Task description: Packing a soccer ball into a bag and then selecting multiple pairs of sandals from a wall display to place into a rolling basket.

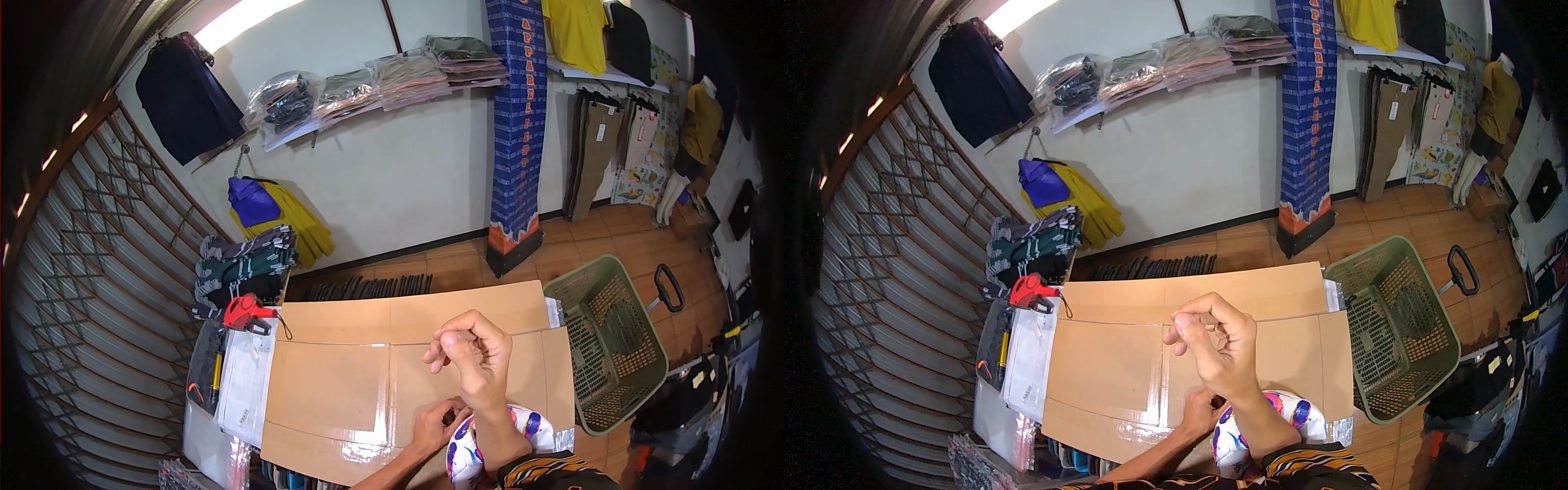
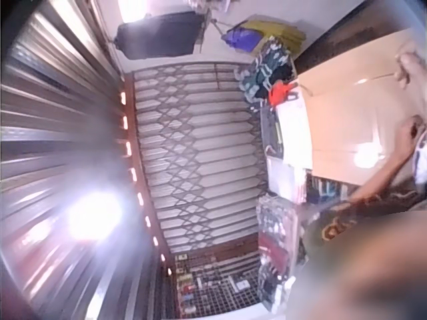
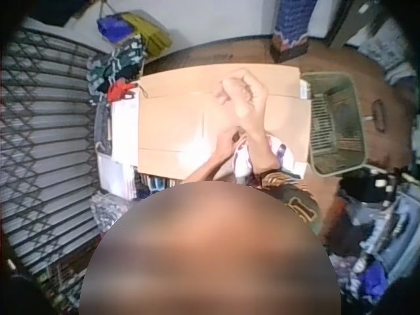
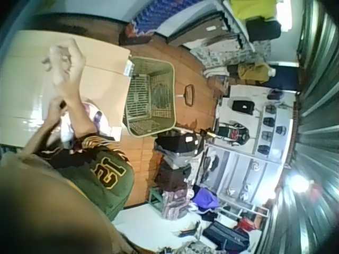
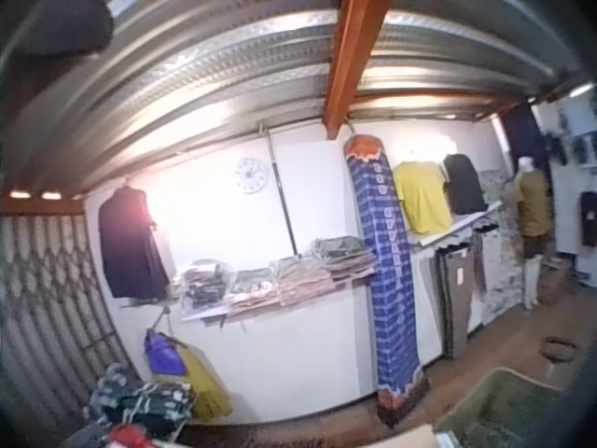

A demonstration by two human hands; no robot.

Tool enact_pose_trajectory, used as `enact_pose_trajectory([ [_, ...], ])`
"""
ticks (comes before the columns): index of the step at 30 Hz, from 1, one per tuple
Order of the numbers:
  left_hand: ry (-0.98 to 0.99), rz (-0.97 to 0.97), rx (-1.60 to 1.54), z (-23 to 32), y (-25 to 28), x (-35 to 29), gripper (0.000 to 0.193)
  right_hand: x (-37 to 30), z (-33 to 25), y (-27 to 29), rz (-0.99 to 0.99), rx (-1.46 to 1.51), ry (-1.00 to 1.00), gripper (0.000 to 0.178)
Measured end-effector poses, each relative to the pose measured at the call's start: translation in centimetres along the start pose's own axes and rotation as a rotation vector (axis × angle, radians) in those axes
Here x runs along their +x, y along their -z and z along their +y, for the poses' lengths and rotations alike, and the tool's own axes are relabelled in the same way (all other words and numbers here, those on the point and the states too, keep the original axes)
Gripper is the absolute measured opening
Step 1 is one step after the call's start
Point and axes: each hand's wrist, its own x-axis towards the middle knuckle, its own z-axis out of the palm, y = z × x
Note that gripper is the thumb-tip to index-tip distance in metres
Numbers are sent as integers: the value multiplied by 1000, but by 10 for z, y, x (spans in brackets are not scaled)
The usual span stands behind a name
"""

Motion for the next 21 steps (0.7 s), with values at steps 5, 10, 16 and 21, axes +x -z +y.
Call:
enact_pose_trajectory([
  [5, 8, -6, -20, 2, 0, 0, 18, 0, 0, 1, 1, 6, -1, 12],
  [10, 6, -14, -10, 2, 1, 0, 18, 0, 0, 2, 0, 17, -7, 12],
  [16, 40, -30, 3, -1, -1, -1, 18, 0, 1, 3, -7, 18, -12, 13],
  [21, 9, -26, 17, -2, -1, -1, 20, 1, -1, 1, -4, 34, -11, 14],
])
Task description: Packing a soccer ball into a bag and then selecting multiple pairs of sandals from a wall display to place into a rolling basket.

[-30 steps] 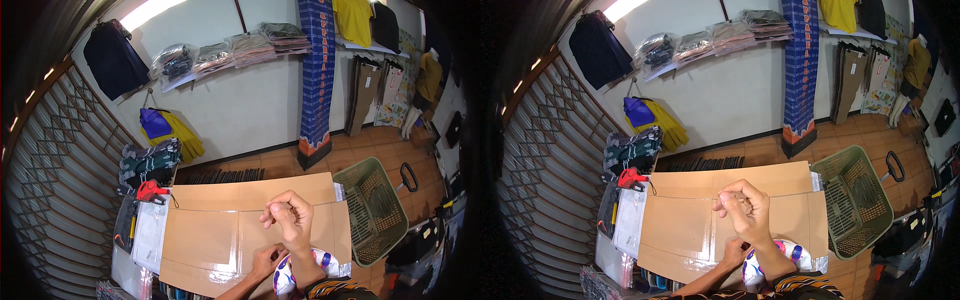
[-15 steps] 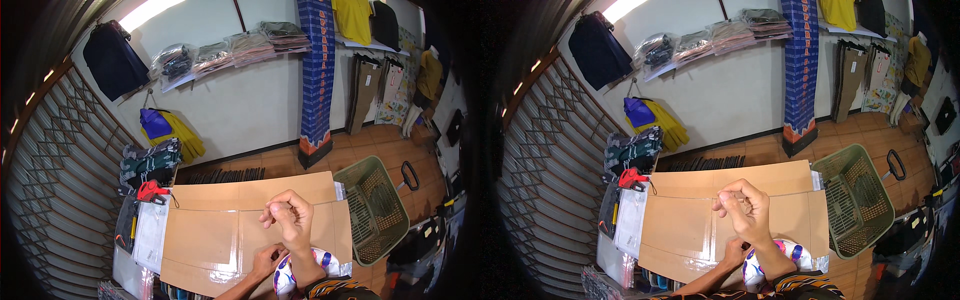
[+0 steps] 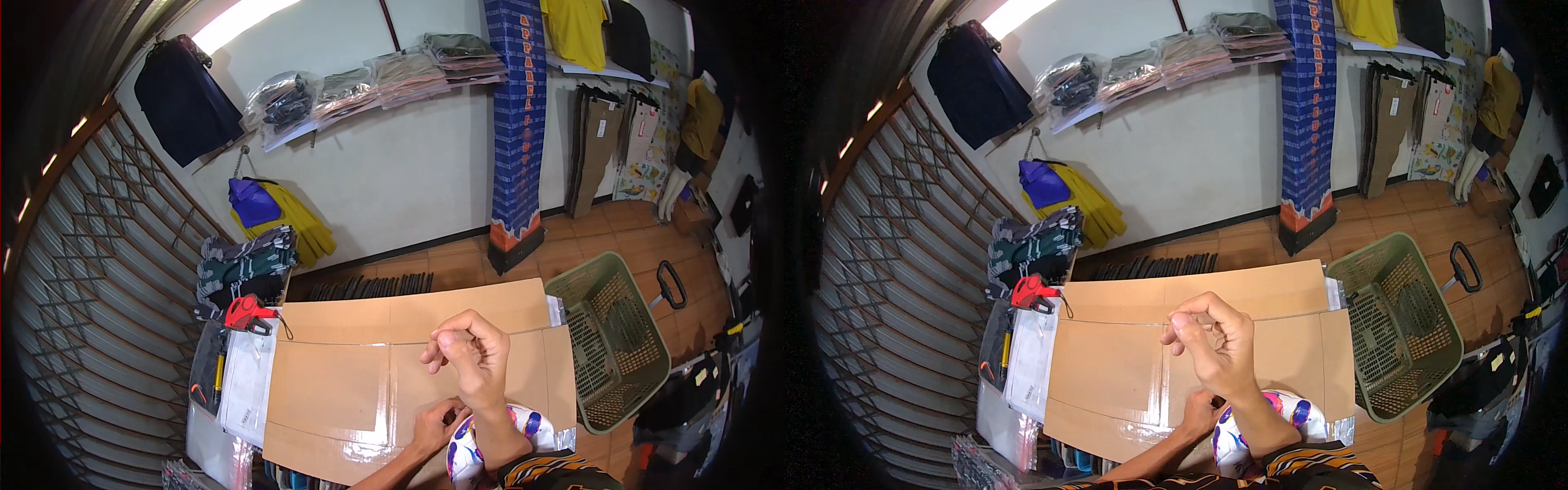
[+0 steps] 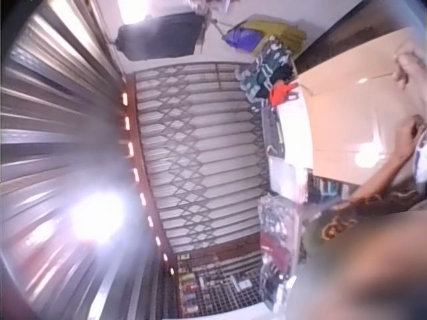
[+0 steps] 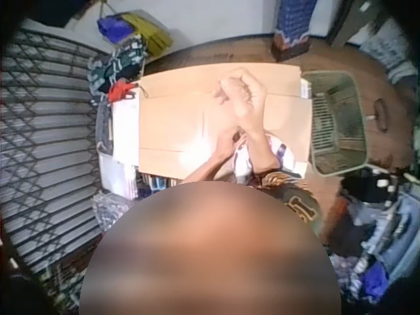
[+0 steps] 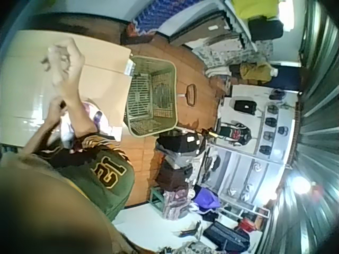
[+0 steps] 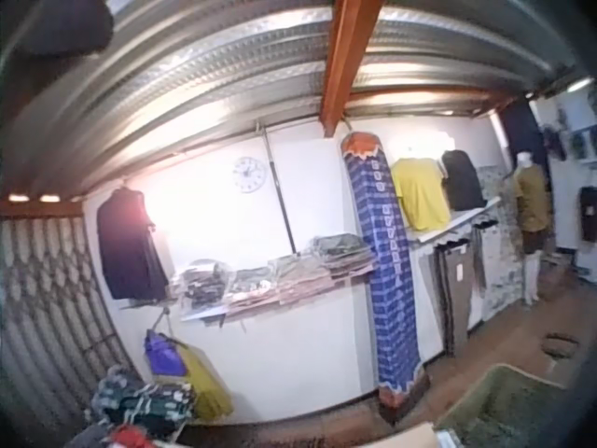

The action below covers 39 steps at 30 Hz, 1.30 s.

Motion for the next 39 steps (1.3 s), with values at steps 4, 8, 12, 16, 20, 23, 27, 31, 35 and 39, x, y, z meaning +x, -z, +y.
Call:
enact_pose_trajectory([
  [4, 11, -1, -16, -2, 0, 0, 19, 0, 1, 0, -1, -1, -2, 14],
  [8, 6, 2, -7, -2, -1, -1, 19, 0, 1, -1, -2, 5, -2, 14],
  [12, -7, 15, -7, 1, 0, 0, 19, 0, 0, -1, 4, 0, -6, 14],
  [16, 0, 9, -20, -2, -2, -1, 19, 0, 0, 0, 0, 4, -13, 14],
  [20, -26, 25, -37, -6, -3, -1, 19, 0, 1, -1, 1, 11, -10, 15],
  [23, -47, 33, -31, -8, -2, -2, 19, -1, 2, -2, -1, 1, -15, 14],
  [27, -60, 32, -38, -3, -2, 0, 18, -2, 1, -1, 10, -1, -9, 14],
  [31, -61, 35, -12, -4, -1, -1, 18, -2, 3, -1, -1, -2, -9, 13],
  [35, -55, 35, -9, -5, -1, -1, 18, -2, 2, 0, -16, 28, -34, 10],
  [39, -47, 24, 0, -6, -2, 0, 19, -2, 2, 0, -4, 33, -25, 10],
])
